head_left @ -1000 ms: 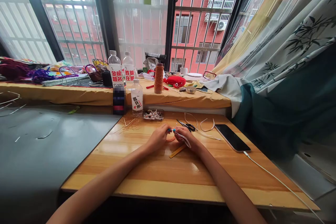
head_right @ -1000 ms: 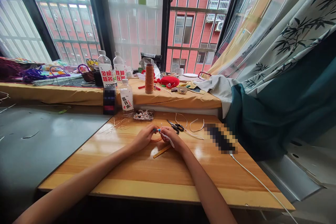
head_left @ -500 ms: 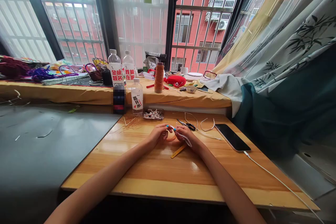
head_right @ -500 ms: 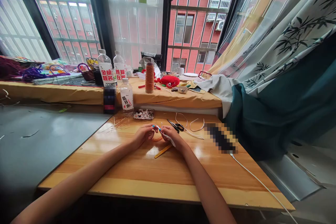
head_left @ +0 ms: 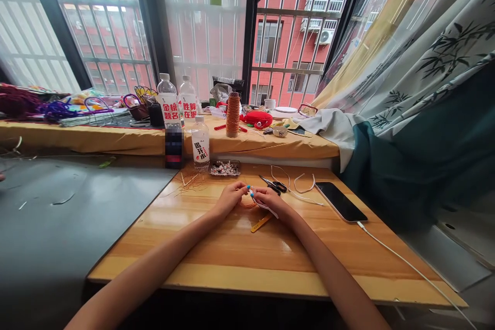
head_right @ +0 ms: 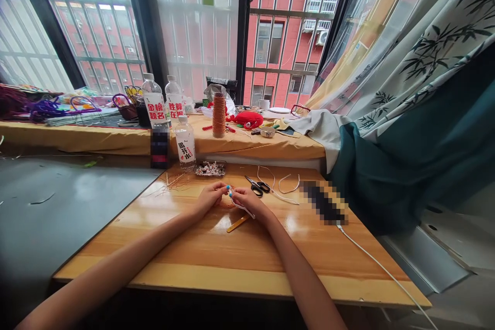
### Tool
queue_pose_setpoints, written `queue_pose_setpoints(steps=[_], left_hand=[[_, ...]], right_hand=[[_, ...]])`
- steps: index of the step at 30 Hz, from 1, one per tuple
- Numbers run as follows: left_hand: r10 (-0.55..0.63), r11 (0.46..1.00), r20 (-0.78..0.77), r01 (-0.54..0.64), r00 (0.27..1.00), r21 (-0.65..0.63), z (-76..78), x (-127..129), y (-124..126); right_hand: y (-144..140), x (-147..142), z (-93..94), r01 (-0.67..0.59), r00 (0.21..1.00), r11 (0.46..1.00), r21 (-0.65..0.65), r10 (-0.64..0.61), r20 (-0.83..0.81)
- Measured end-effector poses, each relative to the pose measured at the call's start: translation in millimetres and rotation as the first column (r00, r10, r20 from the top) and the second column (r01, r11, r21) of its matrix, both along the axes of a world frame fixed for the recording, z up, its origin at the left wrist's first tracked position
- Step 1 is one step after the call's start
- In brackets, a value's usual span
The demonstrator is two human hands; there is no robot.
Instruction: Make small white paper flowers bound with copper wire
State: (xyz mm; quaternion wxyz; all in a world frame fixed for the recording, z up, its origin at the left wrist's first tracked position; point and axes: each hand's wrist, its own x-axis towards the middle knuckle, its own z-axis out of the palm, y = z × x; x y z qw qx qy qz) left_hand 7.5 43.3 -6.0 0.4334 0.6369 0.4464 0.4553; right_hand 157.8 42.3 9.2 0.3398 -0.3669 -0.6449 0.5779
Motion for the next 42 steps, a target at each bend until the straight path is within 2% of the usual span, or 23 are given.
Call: queue_pose_setpoints(steps=[4,7,11,18,22,25,27,31,42], left_hand=[[0.065,0.988,-0.108,-0.049,0.992,0.146,3.8,-1,-3],[0.091,0.983,-0.133,-0.068,0.987,0.172,5.3,-1,-5],[0.082,0.993,-0.087,-0.074,0.993,0.093,5.1,-2,-3],[0.056,0.990,0.203,-0.027,0.978,-0.140,7.1,2,-1],[0.044,0.975,0.301,0.024,0.953,-0.221,5.3,3,1],[-0.020,0.975,0.317,0.088,0.948,-0.202,2.8,0,3],[-0.042,0.985,0.276,0.087,0.960,-0.152,2.3,-1,3],[-0.030,0.993,0.231,0.056,0.973,-0.104,3.9,-2,2],[-0.013,0.991,0.249,0.046,0.968,-0.125,5.5,0,0]], right_hand=[[-3,-2,3.3,0.008,1.000,1.000,-0.021,-0.008,0.002],[-6,-3,7.4,0.017,1.000,0.999,-0.031,-0.017,0.021],[-7,-4,9.1,0.016,1.000,0.999,-0.038,-0.015,0.013],[-4,0,10.7,0.005,1.000,0.999,-0.032,-0.006,-0.028],[-5,2,13.1,0.002,1.000,1.000,-0.023,-0.003,-0.027],[-5,3,11.3,0.014,1.000,1.000,-0.013,-0.014,-0.016],[-4,3,9.3,0.004,1.000,1.000,-0.012,-0.004,0.000],[-2,3,6.9,-0.013,0.999,1.000,-0.026,0.014,0.032],[-3,3,7.0,-0.024,0.999,0.999,-0.047,0.025,0.021]])
